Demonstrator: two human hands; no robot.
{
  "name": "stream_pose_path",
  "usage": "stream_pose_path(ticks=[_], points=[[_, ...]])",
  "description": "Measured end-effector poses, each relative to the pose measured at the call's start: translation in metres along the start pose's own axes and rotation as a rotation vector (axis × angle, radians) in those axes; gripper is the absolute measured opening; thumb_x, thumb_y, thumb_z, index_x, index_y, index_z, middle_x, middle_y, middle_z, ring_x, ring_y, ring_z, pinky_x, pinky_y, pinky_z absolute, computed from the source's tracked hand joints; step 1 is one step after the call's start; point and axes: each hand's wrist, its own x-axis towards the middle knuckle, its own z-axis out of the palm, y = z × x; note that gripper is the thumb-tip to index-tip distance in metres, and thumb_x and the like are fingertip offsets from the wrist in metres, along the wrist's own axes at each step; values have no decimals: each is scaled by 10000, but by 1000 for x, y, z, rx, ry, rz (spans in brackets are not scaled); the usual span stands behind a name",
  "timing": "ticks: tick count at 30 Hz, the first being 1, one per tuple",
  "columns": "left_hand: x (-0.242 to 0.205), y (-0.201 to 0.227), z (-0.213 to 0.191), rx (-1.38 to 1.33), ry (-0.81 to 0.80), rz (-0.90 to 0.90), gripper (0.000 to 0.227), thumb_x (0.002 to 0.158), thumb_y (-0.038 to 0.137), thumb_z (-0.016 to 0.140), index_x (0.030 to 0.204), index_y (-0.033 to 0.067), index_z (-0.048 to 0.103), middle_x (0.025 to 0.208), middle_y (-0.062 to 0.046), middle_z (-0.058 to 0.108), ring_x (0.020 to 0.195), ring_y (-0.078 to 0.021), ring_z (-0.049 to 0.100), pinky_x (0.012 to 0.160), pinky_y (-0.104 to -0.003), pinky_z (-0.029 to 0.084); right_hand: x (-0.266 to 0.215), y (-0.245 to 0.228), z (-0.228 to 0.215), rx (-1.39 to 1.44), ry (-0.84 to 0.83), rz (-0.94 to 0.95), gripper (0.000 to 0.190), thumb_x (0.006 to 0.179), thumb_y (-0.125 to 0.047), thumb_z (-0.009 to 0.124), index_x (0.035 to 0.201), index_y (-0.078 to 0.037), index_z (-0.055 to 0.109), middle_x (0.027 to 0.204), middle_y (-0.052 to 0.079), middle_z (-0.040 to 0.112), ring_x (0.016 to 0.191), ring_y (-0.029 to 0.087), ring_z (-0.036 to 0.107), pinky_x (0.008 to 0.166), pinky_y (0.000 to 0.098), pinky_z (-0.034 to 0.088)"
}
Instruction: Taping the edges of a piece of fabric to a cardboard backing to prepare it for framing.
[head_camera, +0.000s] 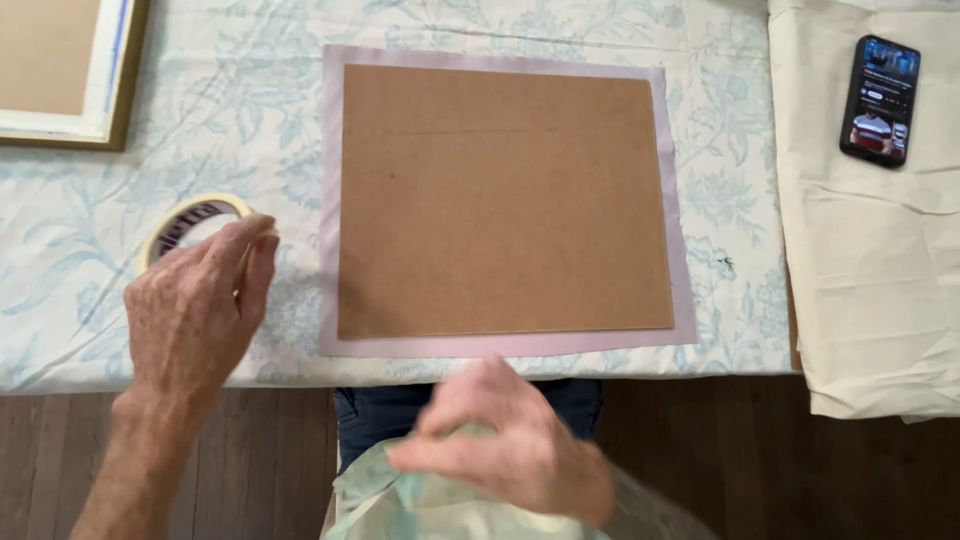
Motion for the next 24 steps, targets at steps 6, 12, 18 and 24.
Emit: stream_pose_path(ticks=[6, 12, 18, 24], points=[[-23, -28, 38, 260, -162, 15, 296, 1159, 265, 582, 1427, 143, 622, 909, 6, 730, 738, -177, 692, 666, -344, 543, -79, 16, -21, -105, -59, 70, 120, 969, -121, 695, 1042, -46, 755, 948, 34, 699, 856, 200, 606, 813, 368, 452], [-26, -26, 39, 343, -74, 70, 479, 1123, 290, 666, 1555, 89, 619, 1005, -34, 674, 808, -218, 647, 709, -350, 566, -106, 28, -36, -123, 68, 321, 368, 863, -78, 811, 1176, -44, 621, 888, 0, 765, 832, 135, 670, 886, 321, 507], [-49, 53, 24, -18, 26, 114, 477, 933, 342, 867, 1321, 126, 693, 1204, -82, 694, 1072, -266, 677, 926, -432, 581, -114, 36, -31, -316, 210, 409, 95, 861, -79, 792, 945, -120, 777, 1033, 25, 672, 930, 179, 598, 831, 278, 534], [-33, 174, 22, -477, 46, 326, 263, 977, 301, 787, 1048, 73, 676, 942, -60, 672, 757, -203, 604, 658, -338, 489, -95, 35, -17, -350, 236, 399, 65, 871, -100, 788, 933, -116, 775, 924, 3, 617, 856, 172, 535, 768, 272, 481]])
